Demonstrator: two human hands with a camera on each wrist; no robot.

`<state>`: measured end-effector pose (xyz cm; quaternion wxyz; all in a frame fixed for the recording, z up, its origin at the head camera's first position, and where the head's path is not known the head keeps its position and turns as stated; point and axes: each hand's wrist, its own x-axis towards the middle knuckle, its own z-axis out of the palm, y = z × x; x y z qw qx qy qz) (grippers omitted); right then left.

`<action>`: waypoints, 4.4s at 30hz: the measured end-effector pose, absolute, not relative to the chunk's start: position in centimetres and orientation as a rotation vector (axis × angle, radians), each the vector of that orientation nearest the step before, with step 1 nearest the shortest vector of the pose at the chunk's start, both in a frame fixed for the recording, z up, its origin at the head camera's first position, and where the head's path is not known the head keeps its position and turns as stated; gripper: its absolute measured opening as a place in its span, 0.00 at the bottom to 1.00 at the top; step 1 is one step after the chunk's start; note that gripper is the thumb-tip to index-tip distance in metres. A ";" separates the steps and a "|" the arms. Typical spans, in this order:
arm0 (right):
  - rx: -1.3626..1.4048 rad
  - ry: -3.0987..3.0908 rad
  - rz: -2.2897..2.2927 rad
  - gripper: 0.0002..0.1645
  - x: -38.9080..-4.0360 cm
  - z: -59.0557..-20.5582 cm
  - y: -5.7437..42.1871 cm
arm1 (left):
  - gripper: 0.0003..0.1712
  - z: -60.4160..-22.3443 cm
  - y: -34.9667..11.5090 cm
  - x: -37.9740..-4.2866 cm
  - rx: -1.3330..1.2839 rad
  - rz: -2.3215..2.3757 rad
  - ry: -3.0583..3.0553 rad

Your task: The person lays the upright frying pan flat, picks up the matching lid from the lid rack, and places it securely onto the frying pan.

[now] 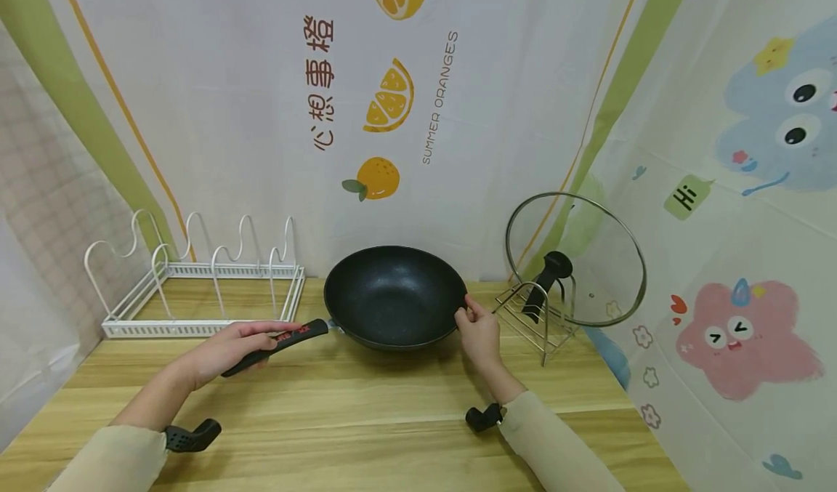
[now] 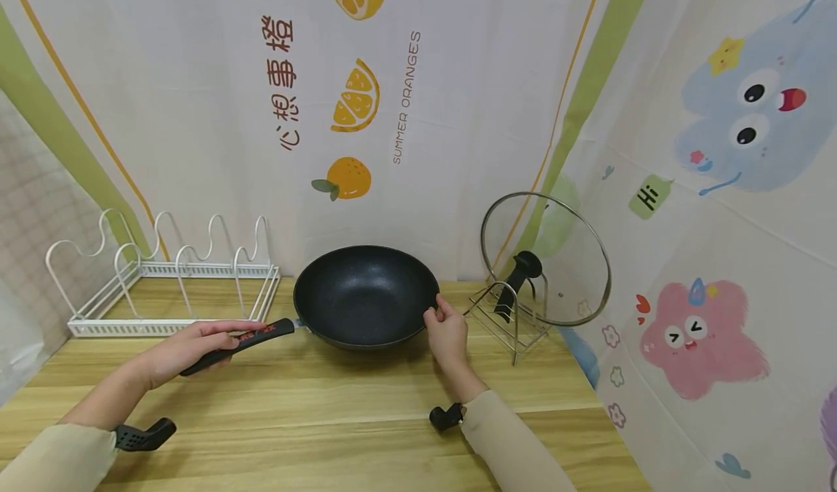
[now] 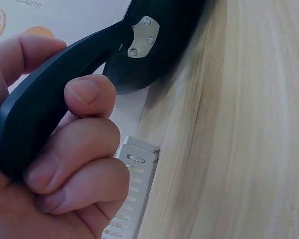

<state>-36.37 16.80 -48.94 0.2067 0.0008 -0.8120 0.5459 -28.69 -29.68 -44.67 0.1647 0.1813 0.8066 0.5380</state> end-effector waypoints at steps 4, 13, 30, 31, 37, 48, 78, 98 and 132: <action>0.030 -2.284 1.521 0.28 -36.3 -48.9 17.1 | 0.27 -44.5 -29.7 -28.6 0.506 1.523 2.290; 0.046 -2.368 1.533 0.32 -36.1 -49.0 18.2 | 0.27 -44.4 -29.5 -28.4 0.537 1.527 2.293; 0.133 -2.210 1.603 0.19 -35.1 -43.9 21.7 | 0.27 -43.9 -29.3 -28.3 0.560 1.501 2.312; 0.125 -2.201 1.589 0.19 -35.0 -43.6 22.1 | 0.27 -43.9 -29.3 -28.3 0.557 1.499 2.312; 0.074 -2.215 1.484 0.21 -34.8 -42.1 24.3 | 0.27 -44.1 -29.3 -28.2 0.551 1.507 2.306; -0.057 -2.232 1.411 0.25 -34.8 -40.5 28.2 | 0.27 -44.3 -29.4 -28.3 0.553 1.514 2.301; -0.294 -2.570 1.700 0.63 -36.6 -41.0 32.0 | 0.27 -44.3 -29.4 -28.3 0.566 1.512 2.313; 0.019 -2.209 2.291 0.21 -39.7 -41.3 32.4 | 0.27 -44.2 -29.5 -28.1 0.557 1.504 2.338; 0.159 -2.125 2.199 0.22 -40.6 -42.2 32.3 | 0.27 -44.3 -29.2 -28.0 0.551 1.524 2.328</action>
